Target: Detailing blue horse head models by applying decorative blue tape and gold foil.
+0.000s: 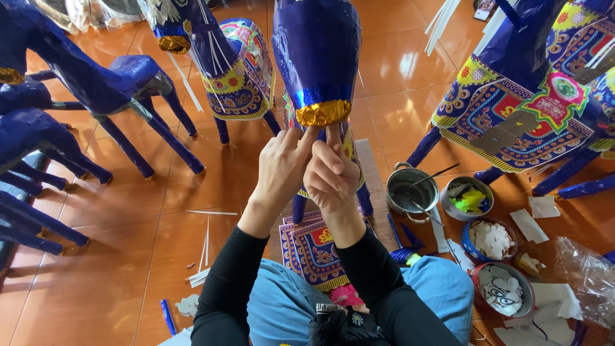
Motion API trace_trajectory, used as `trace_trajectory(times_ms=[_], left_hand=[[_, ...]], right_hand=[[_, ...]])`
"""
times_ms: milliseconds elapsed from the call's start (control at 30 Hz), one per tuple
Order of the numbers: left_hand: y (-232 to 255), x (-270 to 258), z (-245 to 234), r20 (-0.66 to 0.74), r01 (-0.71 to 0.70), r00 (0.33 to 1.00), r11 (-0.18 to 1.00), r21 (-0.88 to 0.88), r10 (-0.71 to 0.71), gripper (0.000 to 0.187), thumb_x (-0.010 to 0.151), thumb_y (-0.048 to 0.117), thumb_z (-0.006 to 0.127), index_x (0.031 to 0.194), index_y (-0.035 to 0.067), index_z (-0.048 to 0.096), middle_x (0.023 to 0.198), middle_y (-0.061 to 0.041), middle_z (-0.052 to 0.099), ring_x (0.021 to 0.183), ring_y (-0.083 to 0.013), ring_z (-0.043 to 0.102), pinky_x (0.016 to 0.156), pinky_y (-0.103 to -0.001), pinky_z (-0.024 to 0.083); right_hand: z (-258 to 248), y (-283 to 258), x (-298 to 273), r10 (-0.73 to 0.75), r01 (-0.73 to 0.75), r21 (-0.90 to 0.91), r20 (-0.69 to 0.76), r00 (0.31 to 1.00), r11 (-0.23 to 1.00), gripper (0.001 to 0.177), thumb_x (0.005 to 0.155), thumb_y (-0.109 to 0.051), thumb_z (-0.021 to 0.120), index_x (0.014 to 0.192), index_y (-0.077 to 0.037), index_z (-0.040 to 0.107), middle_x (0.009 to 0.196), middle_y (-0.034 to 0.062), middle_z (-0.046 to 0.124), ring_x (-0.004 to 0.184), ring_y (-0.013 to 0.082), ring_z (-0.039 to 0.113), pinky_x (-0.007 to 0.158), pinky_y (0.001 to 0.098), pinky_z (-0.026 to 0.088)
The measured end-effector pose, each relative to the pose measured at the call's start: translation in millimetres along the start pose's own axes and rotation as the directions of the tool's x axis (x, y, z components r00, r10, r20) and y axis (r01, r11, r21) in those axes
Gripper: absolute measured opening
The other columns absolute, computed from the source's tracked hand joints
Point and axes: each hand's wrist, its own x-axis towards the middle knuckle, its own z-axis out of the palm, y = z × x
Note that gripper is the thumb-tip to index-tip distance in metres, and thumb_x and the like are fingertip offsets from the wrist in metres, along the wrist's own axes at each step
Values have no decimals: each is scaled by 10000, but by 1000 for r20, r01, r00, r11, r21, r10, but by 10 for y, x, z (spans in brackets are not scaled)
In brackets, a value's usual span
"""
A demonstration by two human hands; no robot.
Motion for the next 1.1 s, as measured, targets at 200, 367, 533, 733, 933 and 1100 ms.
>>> trace_trajectory(times_ms=[200, 367, 533, 733, 933, 1100], left_hand=[[8, 12, 23, 19, 15, 1000, 1000, -4, -15, 297, 951, 115, 462, 1210, 144, 604, 779, -14, 467, 691, -208, 523, 587, -288, 462], [21, 5, 90, 20, 41, 999, 999, -12, -41, 229, 972, 172, 515, 1175, 148, 620, 744, -8, 465, 678, -214, 538, 563, -305, 466], [59, -16, 140, 36, 29, 999, 995, 97, -32, 352, 911, 145, 583, 1260, 176, 601, 767, -12, 529, 687, -203, 570, 595, -302, 481], [125, -52, 187, 60, 106, 992, 992, 61, -110, 284, 960, 180, 541, 1234, 146, 607, 718, -4, 543, 653, -199, 598, 559, -293, 490], [102, -56, 277, 89, 110, 989, 988, 105, -119, 329, 850, 164, 623, 1175, 109, 611, 733, -19, 576, 673, -204, 616, 563, -306, 505], [153, -43, 180, 99, 135, 985, 990, 32, -138, 392, 863, 148, 604, 1245, 63, 568, 727, -51, 574, 674, -244, 619, 574, -335, 512]], right_hand=[[-62, -92, -102, 97, -95, -166, 5, 995, 982, 491, 1014, -107, 324, 1476, -271, 339, 712, 44, 531, 400, 66, 512, 414, 170, 423], [141, -83, -335, 129, -109, -226, 79, 988, 968, 804, 1005, 91, 294, 1585, -352, -44, 850, 202, 645, 502, 183, 600, 503, 246, 467], [76, -496, -572, 68, -81, -663, -45, 997, 744, 685, 999, 43, 370, 1595, -161, 101, 829, 258, 669, 646, 274, 657, 570, 291, 535], [325, -564, -494, -103, -137, -991, -136, 985, -4, 491, 996, -3, 410, 1482, -72, 390, 779, 169, 673, 642, 202, 637, 567, 278, 538], [386, -481, -151, -2, 54, -322, 172, 985, -945, 397, 990, -40, 568, 1380, -116, 566, 888, 116, 730, 674, 220, 700, 566, 289, 545], [453, -394, -5, 59, 63, -34, 103, 993, -997, 360, 1019, -99, 516, 1378, -115, 545, 764, 67, 680, 612, 182, 673, 553, 296, 549]])
